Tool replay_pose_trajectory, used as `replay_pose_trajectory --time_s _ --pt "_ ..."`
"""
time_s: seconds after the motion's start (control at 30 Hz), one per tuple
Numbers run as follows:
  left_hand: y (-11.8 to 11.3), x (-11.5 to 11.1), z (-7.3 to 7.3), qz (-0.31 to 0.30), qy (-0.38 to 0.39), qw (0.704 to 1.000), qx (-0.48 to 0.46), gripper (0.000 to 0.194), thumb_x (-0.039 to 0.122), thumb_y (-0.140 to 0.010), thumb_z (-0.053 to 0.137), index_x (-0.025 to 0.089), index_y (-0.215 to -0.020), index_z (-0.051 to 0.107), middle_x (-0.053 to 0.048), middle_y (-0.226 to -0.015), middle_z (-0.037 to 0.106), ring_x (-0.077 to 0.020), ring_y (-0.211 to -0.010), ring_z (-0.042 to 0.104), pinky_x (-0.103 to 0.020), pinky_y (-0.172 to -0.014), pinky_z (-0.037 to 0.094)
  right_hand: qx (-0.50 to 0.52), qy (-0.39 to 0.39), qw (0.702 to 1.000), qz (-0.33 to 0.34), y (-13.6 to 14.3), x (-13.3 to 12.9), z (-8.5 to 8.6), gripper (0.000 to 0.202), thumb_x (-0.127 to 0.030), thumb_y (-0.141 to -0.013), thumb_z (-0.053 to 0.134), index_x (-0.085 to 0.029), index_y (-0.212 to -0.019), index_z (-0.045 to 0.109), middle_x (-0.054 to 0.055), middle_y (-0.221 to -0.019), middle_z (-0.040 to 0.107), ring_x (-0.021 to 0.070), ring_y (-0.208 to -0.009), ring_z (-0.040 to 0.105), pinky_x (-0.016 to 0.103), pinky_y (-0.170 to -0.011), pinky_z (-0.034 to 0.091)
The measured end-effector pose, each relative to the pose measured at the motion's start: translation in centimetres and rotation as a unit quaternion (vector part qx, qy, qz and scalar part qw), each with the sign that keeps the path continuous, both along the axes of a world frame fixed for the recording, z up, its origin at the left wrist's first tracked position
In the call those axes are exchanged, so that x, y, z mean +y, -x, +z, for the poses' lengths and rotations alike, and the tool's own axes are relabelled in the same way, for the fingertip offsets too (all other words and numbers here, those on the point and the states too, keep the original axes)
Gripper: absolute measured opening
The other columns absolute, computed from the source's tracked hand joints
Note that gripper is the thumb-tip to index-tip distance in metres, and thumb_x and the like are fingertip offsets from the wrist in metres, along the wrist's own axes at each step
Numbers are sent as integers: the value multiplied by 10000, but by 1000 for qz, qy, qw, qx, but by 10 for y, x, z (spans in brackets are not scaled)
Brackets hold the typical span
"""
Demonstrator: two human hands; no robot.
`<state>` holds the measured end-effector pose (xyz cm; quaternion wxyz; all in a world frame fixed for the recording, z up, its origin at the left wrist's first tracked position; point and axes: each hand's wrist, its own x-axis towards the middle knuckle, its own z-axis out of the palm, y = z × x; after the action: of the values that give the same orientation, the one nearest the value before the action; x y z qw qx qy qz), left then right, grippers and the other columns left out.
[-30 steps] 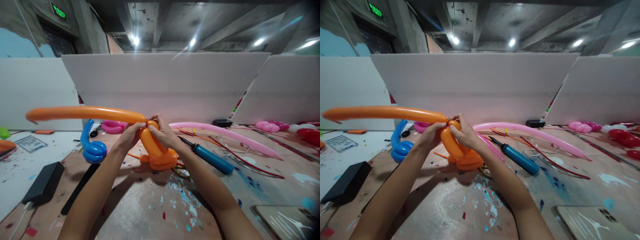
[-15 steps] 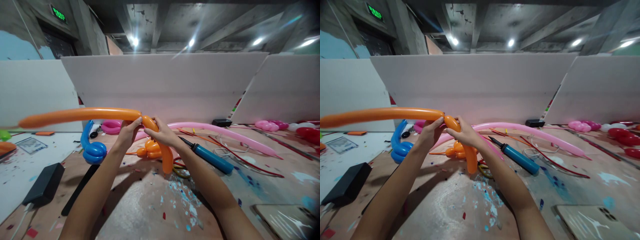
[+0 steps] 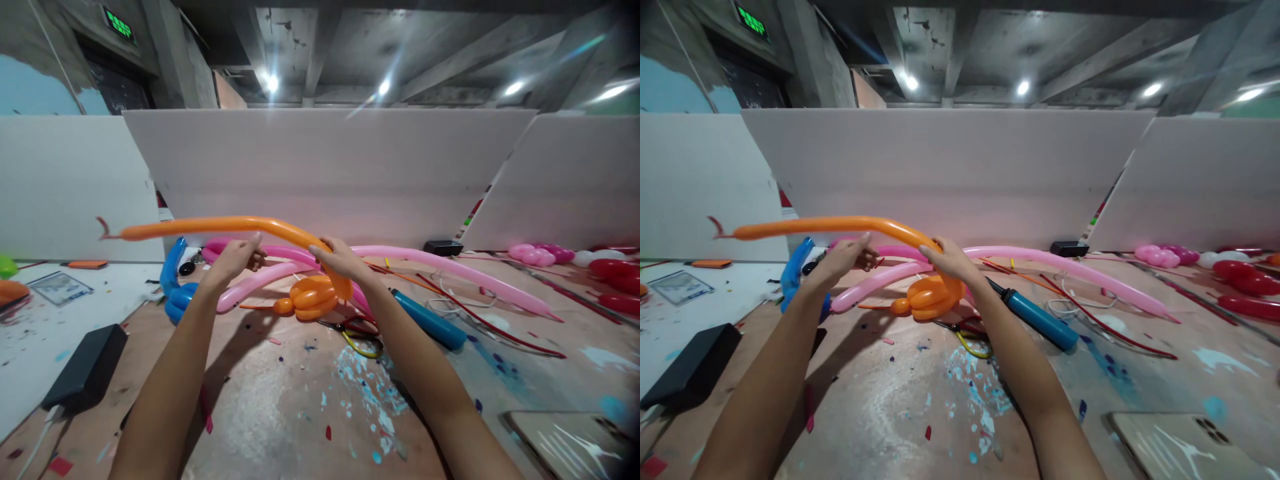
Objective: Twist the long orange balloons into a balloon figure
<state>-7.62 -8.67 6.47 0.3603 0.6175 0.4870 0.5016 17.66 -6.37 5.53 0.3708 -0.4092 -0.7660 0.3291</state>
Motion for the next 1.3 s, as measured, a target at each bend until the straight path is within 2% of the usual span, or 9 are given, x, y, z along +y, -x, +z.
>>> replay_pose_trajectory --time_s 0.07,0.17,0.23,0.3,0.5,0.63,0.77,0.97,1.3 --pt "-8 -14 5 37 -137 981 130 414 533 -826 578 138 -735 664 -88 -681 678 -181 -621 615 -314 -619 501 -22 -21 1000 -6 2 -2 1 384 -520 -863 536 -151 -956 592 40 -753 614 121 -602 577 226 -535 456" --pt "-29 -32 12 81 -359 879 303 300 392 -814 645 177 -1023 661 -96 -1063 691 -249 -1026 604 -391 -930 451 -27 -3 999 46 6 -14 7 401 -527 -864 527 -148 -972 600 33 -748 609 123 -603 577 231 -545 462" --pt "-38 -35 11 90 -380 813 431 394 344 -798 670 207 -1164 614 -100 -1213 639 -288 -1161 534 -444 -1024 365 -40 -3 996 81 5 -23 12 411 -521 -848 557 -157 -1034 607 40 -802 635 131 -640 591 236 -573 468" --pt "-39 -31 8 111 -339 786 506 360 320 -827 641 211 -1168 605 -94 -1127 674 -284 -1078 580 -425 -956 395 -72 -27 993 88 2 -29 17 425 -506 -827 595 -175 -1093 617 50 -882 665 146 -704 608 240 -616 467" --pt "-29 -28 4 111 -226 797 549 371 540 -860 548 258 -1096 599 -35 -952 718 -241 -833 666 -294 -615 386 -115 -30 992 30 -8 -32 24 472 -595 -855 500 -148 -888 647 52 -766 638 146 -646 566 238 -556 414" --pt "-30 -33 8 157 -257 800 519 410 507 -907 481 264 -1234 527 -50 -1093 698 -252 -923 662 -304 -651 397 -12 32 997 73 -7 -32 31 486 -619 -852 498 -149 -916 601 36 -756 596 119 -620 549 224 -545 422" --pt "-28 -30 7 205 -286 780 517 373 415 -897 530 233 -1221 550 -82 -1118 678 -276 -993 630 -344 -771 424 -20 59 993 103 -6 -34 29 501 -651 -834 506 -154 -812 565 11 -672 535 94 -547 483 210 -492 370" --pt "-35 -26 -1 75 -275 802 525 451 437 -900 541 206 -1285 494 -93 -1204 659 -245 -1001 650 -310 -790 451 -30 -43 997 54 10 -35 12 454 -562 -906 413 -151 -833 592 -21 -631 461 86 -533 394 215 -488 283" --pt "-51 -40 1 6 -265 803 534 433 535 -933 405 189 -1157 539 -104 -1008 715 -251 -836 682 -283 -641 413 -28 -119 992 38 20 -36 8 422 -484 -921 333 -178 -657 455 -29 -598 381 106 -575 381 234 -562 304"
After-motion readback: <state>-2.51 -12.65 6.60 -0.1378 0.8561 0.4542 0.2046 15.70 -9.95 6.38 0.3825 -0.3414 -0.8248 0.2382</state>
